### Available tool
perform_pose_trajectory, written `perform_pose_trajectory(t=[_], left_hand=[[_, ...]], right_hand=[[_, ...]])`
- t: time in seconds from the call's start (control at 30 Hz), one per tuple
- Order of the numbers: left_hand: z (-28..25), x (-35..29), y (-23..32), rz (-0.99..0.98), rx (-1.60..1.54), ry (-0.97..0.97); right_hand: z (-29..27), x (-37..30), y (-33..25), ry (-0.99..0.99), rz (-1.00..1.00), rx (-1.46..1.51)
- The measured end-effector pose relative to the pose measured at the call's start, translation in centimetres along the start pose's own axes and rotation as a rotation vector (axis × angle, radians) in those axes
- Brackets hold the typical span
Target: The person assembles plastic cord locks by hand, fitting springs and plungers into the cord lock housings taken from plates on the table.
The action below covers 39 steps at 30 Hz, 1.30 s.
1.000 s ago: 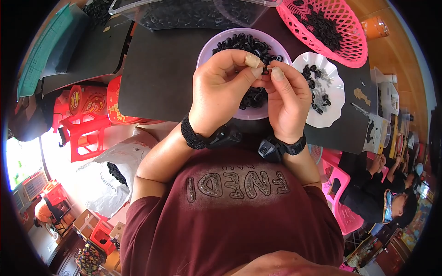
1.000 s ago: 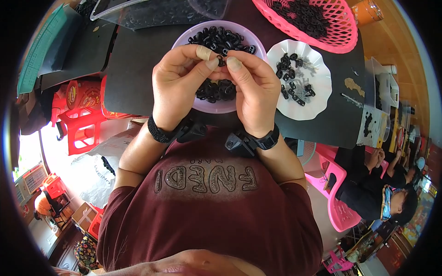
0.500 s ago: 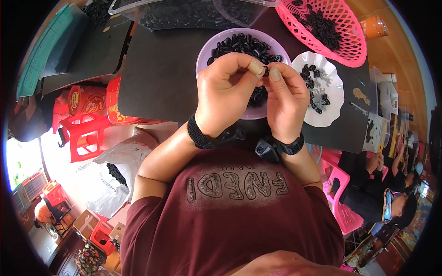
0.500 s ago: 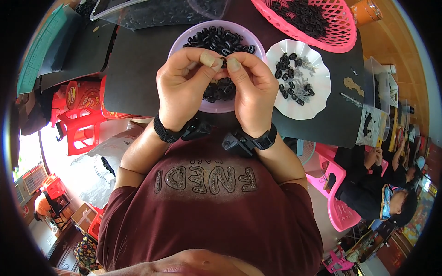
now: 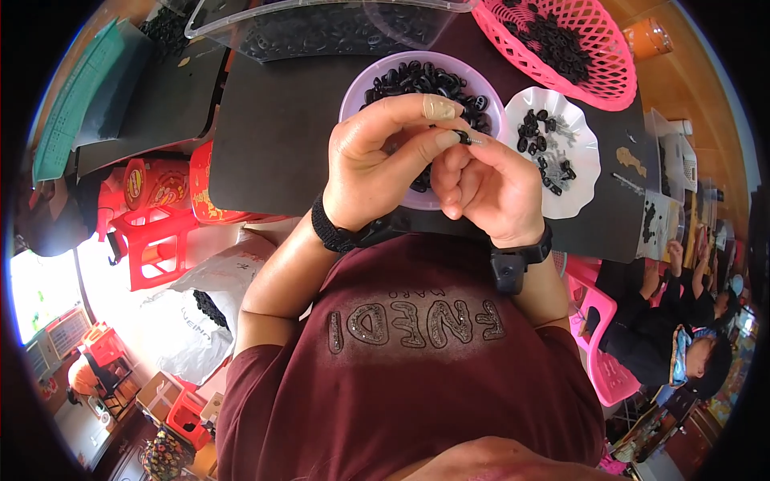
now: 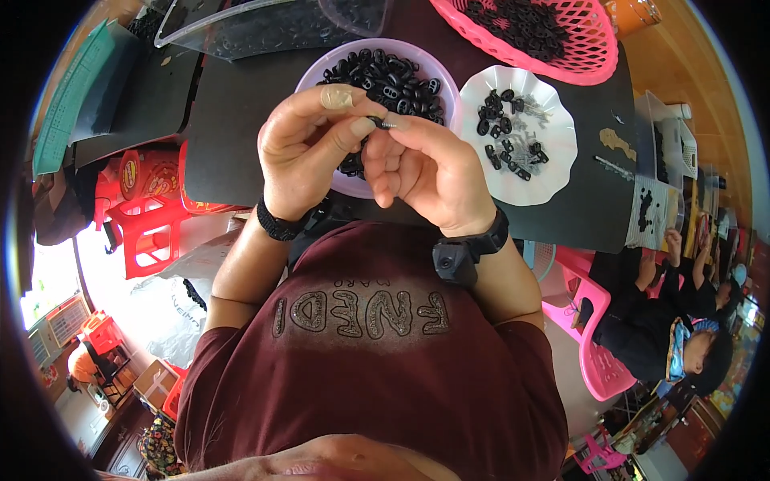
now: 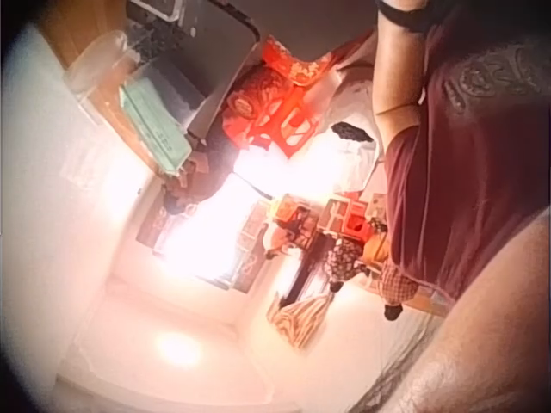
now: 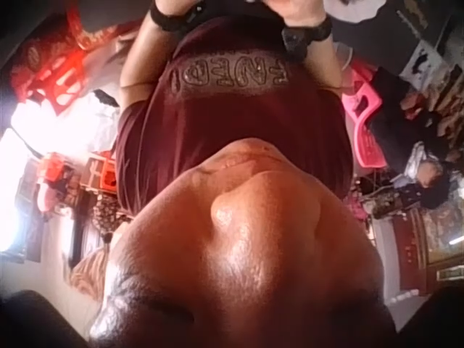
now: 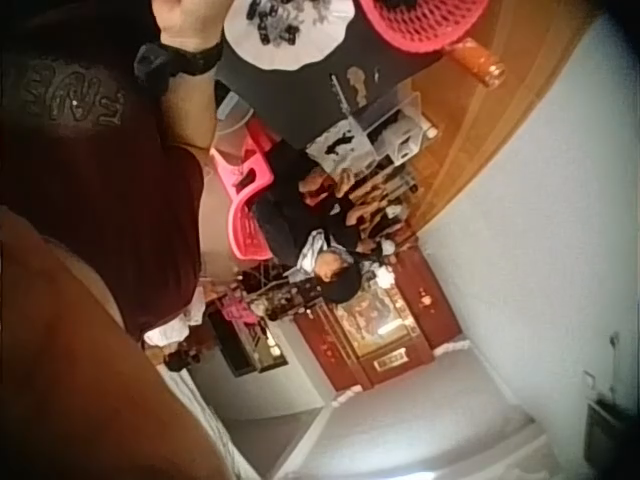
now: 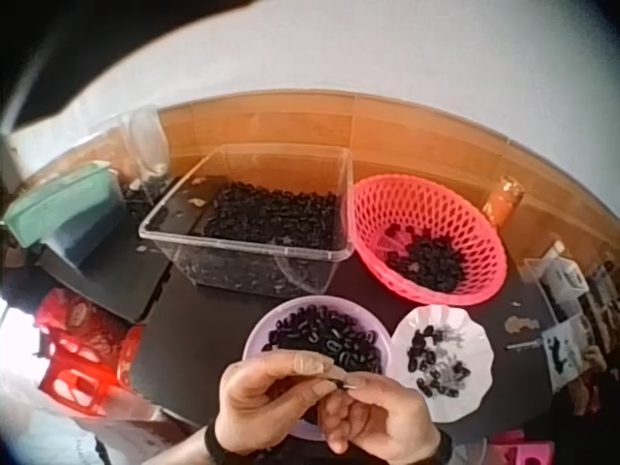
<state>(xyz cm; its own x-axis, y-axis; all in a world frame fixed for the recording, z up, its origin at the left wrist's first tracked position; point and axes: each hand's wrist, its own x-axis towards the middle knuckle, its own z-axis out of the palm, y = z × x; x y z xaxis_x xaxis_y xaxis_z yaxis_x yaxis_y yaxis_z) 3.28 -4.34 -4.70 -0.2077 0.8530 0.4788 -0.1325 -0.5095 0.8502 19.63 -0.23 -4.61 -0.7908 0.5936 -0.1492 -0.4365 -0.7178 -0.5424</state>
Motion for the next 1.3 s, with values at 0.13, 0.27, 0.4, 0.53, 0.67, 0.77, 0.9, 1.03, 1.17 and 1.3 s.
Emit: perform_pose_trajectory(t=[0.13,0.27,0.4,0.53,0.67,0.77,0.9,1.03,1.17,1.3], left_hand=[[-0.6,-0.3,0.0,0.093,0.145,-0.104],[-1.1,0.2,0.3,0.211,0.249,-0.205],[-0.9,0.1,1.8,-0.04,0.091,-0.188],[-0.7,-0.1,2.6,-0.361,0.016,-0.089],[-0.6,-0.3,2.4,-0.426,0.076,-0.065],[-0.9,-0.5,2.7,-0.494,0.136,-0.07],[-1.0,-0.4,2.8,-0.579,0.116,-0.092],[-1.0,1.6,2.6,-0.631,0.203,-0.226],[-1.9,6.0,2.4,-0.425,0.749,-0.502],[-1.0,8.3,0.3,-0.353,1.022,-0.746]], right_hand=[[-0.6,0.0,-0.3,-0.058,0.094,0.17],[-1.0,0.2,-0.4,-0.175,0.147,0.229],[-0.9,-0.6,-0.7,-0.075,0.038,0.003],[0.5,-1.4,-0.9,0.147,-0.146,-0.473],[0.0,-1.5,-0.5,0.14,-0.242,-0.652],[0.8,-1.7,-0.3,0.194,-0.229,-0.726],[1.3,-1.5,-0.3,0.262,-0.353,-0.893],[0.4,-2.0,-1.0,0.366,-0.357,-1.051],[-0.8,-2.5,-2.0,0.386,-0.399,-0.845],[-1.1,-3.0,-2.4,0.373,-0.415,-0.776]])
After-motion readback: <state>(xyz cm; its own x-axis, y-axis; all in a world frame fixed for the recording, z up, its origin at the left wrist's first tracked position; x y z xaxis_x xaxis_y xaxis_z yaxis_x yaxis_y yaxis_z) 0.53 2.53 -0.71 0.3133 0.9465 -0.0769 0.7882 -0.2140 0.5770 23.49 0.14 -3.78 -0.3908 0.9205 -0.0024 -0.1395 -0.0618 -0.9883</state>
